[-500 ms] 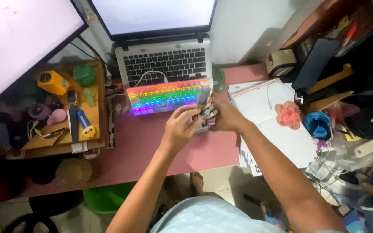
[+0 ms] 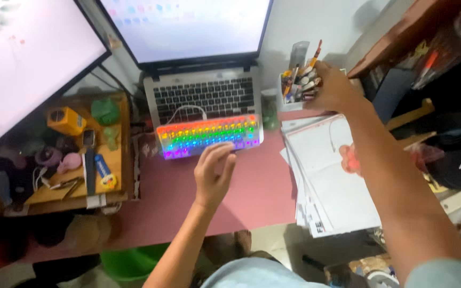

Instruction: The person sorts through a stack of documents on a desk, picking them up one by one and arranging them into different piles.

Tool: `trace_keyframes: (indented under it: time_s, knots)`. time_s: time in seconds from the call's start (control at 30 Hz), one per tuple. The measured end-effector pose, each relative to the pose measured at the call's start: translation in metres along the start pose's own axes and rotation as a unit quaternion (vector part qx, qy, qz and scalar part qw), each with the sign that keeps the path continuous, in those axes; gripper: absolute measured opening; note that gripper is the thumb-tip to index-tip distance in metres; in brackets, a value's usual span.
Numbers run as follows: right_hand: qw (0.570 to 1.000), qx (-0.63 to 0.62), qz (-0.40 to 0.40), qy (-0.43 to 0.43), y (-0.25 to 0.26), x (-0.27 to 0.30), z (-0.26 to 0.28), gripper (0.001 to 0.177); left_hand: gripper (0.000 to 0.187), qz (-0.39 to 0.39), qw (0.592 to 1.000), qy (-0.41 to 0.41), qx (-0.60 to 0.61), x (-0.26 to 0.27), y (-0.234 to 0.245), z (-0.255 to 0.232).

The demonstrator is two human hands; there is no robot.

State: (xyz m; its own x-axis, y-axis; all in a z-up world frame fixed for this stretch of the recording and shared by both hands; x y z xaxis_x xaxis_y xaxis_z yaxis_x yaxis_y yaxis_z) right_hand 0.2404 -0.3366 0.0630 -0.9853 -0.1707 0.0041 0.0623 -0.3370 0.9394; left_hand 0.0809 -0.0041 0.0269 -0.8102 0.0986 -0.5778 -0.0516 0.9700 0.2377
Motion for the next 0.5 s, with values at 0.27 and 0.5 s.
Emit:
trace_keyframes:
  time_s: [0.27,0.5]
  knots:
    - [1.000,-0.016,-0.002,0.027,-0.058,-0.077,-0.080,0.101,0.017,0.066,0.995,0.071,-0.013,0.008,-0.032,-0.004]
    - [0.999,-0.001,0.033,-0.018,-0.108,-0.109,-0.122,0.128,0.011,0.164,0.965,0.202,-0.012,0.029,-0.062,0.066]
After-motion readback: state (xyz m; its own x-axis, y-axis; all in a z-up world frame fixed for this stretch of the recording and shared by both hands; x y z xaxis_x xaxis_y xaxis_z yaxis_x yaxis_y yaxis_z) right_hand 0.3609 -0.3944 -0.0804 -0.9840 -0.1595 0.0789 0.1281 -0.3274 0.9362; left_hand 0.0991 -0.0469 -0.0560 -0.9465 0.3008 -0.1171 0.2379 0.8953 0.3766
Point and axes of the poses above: each hand's wrist, its own x-axis away from the middle knuckle, its own y-axis out of the back of the hand, z = x × y, the point moved 8 cm from there along -x, towards the middle knuckle, and after that the axes turned 6 degrees about z, right-handed, at the moved point
